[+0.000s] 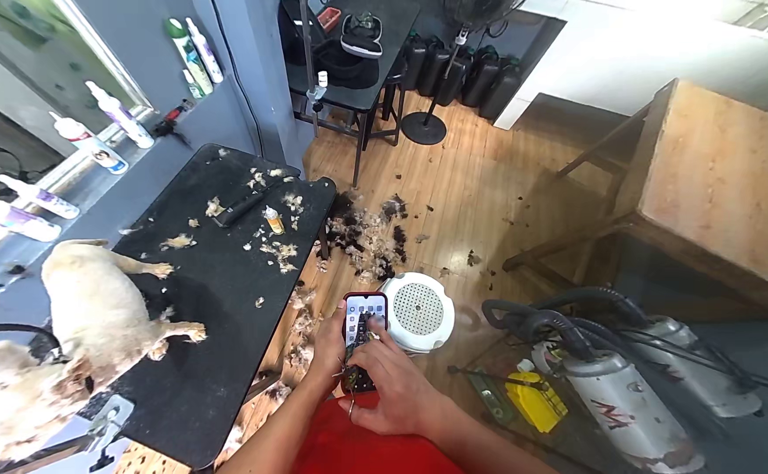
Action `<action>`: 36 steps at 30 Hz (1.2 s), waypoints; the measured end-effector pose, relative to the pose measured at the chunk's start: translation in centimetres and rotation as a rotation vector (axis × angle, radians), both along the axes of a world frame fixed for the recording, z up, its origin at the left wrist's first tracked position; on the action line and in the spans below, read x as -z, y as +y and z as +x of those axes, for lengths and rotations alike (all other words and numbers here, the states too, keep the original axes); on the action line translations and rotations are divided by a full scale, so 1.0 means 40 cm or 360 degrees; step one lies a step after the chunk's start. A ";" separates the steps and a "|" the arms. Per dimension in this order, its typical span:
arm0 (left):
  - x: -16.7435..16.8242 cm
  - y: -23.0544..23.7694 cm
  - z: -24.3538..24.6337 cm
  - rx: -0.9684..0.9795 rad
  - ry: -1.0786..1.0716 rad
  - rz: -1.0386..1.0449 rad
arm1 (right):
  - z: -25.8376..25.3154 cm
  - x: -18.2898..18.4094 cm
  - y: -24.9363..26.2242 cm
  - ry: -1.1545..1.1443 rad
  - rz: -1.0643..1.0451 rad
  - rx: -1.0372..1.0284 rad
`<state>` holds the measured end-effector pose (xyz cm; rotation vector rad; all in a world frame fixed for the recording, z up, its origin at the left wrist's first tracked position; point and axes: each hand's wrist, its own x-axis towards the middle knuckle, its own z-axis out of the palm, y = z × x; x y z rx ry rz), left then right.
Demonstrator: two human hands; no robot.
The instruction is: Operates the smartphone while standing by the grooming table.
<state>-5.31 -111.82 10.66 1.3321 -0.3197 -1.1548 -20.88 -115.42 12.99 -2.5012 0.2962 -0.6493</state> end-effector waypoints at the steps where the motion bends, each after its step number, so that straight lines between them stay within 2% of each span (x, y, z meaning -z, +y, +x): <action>1: 0.002 0.000 0.000 0.0009 -0.0003 0.0002 | 0.000 0.000 0.000 0.0003 0.0000 0.0004; 7: -0.005 0.002 -0.003 0.0043 -0.0018 -0.0005 | -0.004 0.003 -0.004 0.0055 0.0051 0.0038; 14: -0.006 0.004 -0.003 0.0014 0.0098 -0.0069 | -0.041 0.021 -0.018 -0.0239 0.0105 0.0245; 18: -0.007 0.005 0.000 -0.0032 0.0122 -0.0027 | -0.071 0.035 -0.035 -0.0394 0.0341 0.0490; 26: -0.020 0.018 0.010 -0.0237 0.0293 0.0010 | -0.119 0.098 -0.134 -0.0407 0.1021 0.1065; 28: -0.026 0.030 0.018 -0.0335 0.0321 -0.0007 | -0.123 0.099 -0.136 -0.0294 0.0821 0.0873; 33: -0.050 0.067 0.041 -0.0749 0.0234 0.0015 | -0.060 0.043 -0.070 -0.0045 0.0260 -0.0305; 36: -0.068 0.088 0.060 -0.1027 0.0149 0.0027 | -0.002 0.033 -0.051 0.0098 0.0021 -0.0654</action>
